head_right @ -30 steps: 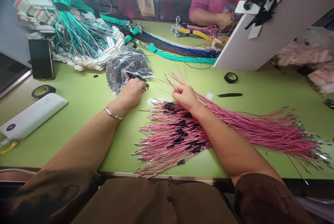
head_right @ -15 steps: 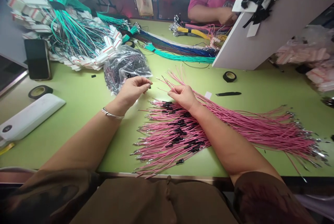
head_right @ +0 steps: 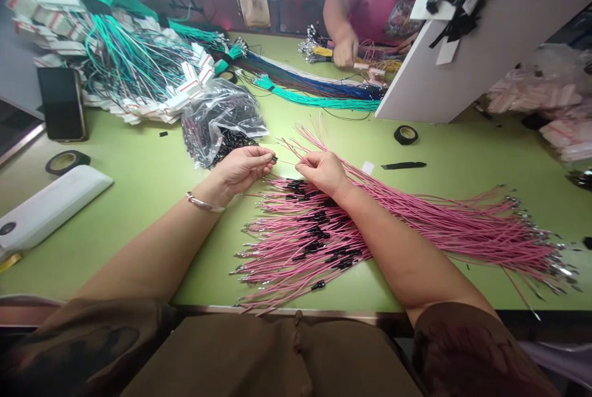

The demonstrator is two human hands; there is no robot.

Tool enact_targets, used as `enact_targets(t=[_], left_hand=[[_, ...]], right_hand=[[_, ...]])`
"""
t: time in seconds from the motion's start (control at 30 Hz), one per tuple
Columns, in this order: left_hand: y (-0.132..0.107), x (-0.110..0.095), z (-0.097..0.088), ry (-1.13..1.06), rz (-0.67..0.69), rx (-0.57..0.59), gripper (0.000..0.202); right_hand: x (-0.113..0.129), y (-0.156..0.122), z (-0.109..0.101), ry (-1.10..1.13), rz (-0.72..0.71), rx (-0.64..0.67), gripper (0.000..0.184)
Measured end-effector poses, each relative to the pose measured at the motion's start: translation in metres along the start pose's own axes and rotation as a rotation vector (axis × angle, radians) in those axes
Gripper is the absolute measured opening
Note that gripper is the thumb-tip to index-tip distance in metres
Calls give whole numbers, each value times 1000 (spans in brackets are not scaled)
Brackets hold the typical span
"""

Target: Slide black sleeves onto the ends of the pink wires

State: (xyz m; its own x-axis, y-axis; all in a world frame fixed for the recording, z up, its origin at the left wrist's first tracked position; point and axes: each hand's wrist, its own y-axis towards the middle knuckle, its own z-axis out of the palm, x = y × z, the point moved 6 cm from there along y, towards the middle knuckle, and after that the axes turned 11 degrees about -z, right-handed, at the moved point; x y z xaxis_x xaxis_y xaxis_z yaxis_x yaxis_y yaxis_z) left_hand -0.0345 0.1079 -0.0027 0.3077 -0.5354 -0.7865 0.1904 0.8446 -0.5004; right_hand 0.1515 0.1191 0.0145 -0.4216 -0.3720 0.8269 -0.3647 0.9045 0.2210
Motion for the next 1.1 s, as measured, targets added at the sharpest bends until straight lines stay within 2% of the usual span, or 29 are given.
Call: enact_targets(t=[0.17, 0.4, 0.6, 0.77, 0.9, 1.03, 1.1], left_hand=[[0, 0, 0, 95, 38, 2, 22], [3, 2, 1, 7, 33, 44, 27], [1, 6, 13, 62, 8, 94, 28], [-1, 12, 22, 237, 28, 125, 32], [-7, 6, 24, 426, 86, 145, 29], [-25, -14, 32, 903, 257, 333, 20], [-30, -27, 24, 1048, 311, 334, 19]], right_hand=[[-1, 0, 0, 32, -2, 16, 30], [-2, 1, -2, 205, -21, 25, 37], [0, -3, 0, 194, 6, 84, 46], [5, -5, 6, 113, -35, 200, 43], [0, 1, -4, 137, -34, 83, 40], [-6, 3, -11, 222, 9, -33, 36], [-6, 2, -8, 287, 39, -29, 37]])
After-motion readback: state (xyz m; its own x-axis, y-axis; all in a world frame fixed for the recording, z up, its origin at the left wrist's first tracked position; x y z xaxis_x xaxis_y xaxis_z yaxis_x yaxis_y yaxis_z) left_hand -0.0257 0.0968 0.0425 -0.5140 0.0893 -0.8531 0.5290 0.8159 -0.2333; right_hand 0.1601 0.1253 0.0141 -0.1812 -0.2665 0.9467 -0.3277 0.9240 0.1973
